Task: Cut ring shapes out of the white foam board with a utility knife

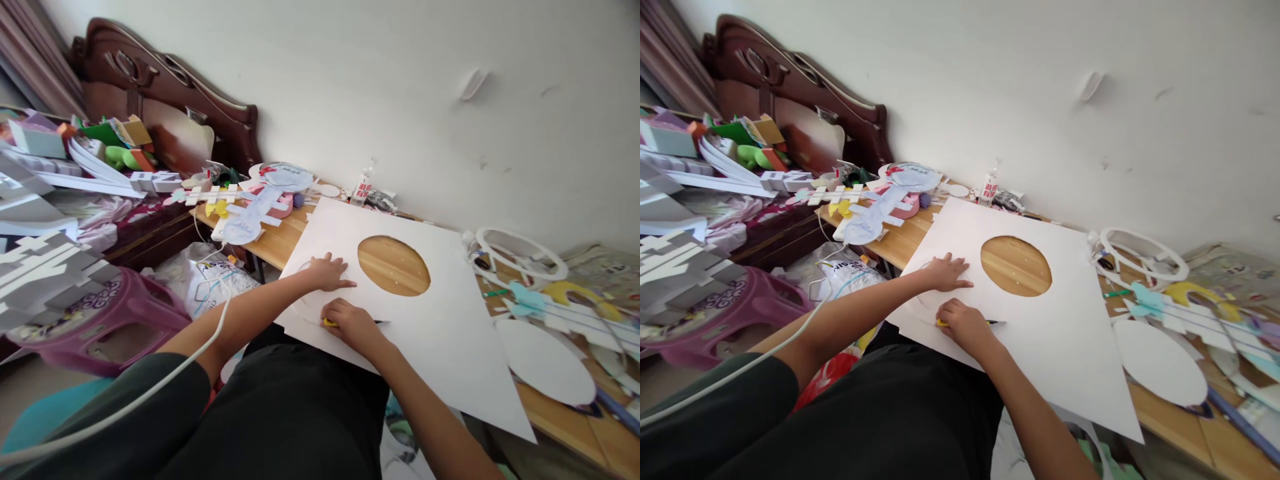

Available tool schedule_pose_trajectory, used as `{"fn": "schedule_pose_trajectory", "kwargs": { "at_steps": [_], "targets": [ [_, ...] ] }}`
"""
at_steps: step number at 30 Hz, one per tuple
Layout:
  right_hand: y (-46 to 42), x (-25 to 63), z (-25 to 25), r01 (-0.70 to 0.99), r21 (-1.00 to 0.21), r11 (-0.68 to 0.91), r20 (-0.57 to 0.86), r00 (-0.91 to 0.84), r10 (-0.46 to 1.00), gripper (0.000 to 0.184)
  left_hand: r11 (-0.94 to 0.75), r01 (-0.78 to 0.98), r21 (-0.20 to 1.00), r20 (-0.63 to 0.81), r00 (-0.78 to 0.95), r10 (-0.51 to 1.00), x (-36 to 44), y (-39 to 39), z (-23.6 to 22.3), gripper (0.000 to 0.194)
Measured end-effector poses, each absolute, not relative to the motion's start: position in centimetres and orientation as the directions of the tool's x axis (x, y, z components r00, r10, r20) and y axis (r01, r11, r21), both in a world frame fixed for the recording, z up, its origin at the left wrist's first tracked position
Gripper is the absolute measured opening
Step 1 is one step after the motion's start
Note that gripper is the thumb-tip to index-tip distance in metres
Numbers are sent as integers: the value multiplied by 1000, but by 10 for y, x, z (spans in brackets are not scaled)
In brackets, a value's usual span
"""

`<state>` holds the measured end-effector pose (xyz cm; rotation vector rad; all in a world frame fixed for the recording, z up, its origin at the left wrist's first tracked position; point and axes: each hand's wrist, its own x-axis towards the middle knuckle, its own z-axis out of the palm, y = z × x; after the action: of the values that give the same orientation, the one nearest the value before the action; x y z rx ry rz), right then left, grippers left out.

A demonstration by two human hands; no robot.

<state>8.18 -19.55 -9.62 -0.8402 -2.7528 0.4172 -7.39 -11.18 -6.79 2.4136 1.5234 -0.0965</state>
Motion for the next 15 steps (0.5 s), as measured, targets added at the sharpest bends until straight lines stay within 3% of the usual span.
{"fn": "schedule_pose_trajectory", "kwargs": {
  "at_steps": [5,15],
  "targets": [
    [-196,84,-99,513,-352,783,138,-799,585,14,-430,875,225,-204,473,857,-84,-113,-64,58],
    [-192,74,-85,496,-425,757,127,-796,592,11,-342,916,212,-433,401,807,-59,-96,-80,62]
  ]
}}
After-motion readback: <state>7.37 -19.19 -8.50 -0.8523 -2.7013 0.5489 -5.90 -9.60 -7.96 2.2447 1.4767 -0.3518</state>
